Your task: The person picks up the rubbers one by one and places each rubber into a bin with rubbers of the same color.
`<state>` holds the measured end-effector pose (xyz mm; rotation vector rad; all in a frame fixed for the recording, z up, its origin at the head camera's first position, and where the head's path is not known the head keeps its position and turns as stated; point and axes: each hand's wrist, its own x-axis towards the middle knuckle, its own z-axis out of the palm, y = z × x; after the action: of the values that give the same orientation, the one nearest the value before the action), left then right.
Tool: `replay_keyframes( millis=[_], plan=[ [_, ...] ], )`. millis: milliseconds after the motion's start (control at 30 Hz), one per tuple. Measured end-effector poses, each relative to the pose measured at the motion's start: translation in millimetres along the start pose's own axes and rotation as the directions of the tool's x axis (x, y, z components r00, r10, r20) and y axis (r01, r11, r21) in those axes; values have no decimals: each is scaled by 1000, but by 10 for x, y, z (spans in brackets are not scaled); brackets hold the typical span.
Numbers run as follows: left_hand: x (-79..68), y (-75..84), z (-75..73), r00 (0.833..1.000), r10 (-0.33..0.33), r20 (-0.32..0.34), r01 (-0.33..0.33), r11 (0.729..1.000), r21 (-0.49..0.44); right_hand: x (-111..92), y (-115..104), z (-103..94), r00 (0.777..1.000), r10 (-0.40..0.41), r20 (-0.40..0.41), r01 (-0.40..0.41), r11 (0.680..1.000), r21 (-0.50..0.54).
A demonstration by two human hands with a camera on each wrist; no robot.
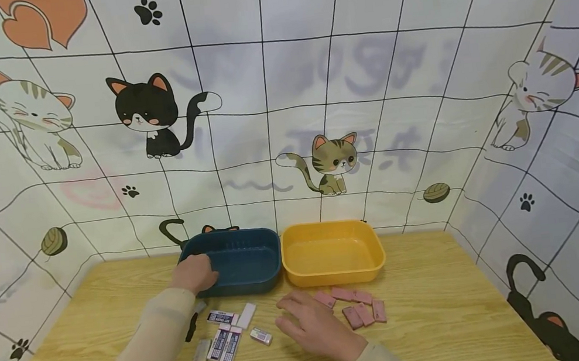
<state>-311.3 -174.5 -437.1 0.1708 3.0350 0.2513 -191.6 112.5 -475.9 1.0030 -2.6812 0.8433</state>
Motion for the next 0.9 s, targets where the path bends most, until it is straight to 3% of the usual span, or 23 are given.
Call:
replay_keyframes(
  millis=[467, 700, 900],
  plan=[
    [-65, 125, -122, 997, 74, -24, -73, 997, 20, -7, 44, -56, 998, 49, 45, -52, 995, 80],
    [-211, 247, -211, 989, 144, -44, -145, 989, -12, -28, 128, -99, 999, 30, -19, -29, 996, 86],
    [-362, 348, -234, 975, 196, -107, -200, 979, -34, -81, 188, -154, 993, 113, 17, -114, 983, 146]
  ],
)
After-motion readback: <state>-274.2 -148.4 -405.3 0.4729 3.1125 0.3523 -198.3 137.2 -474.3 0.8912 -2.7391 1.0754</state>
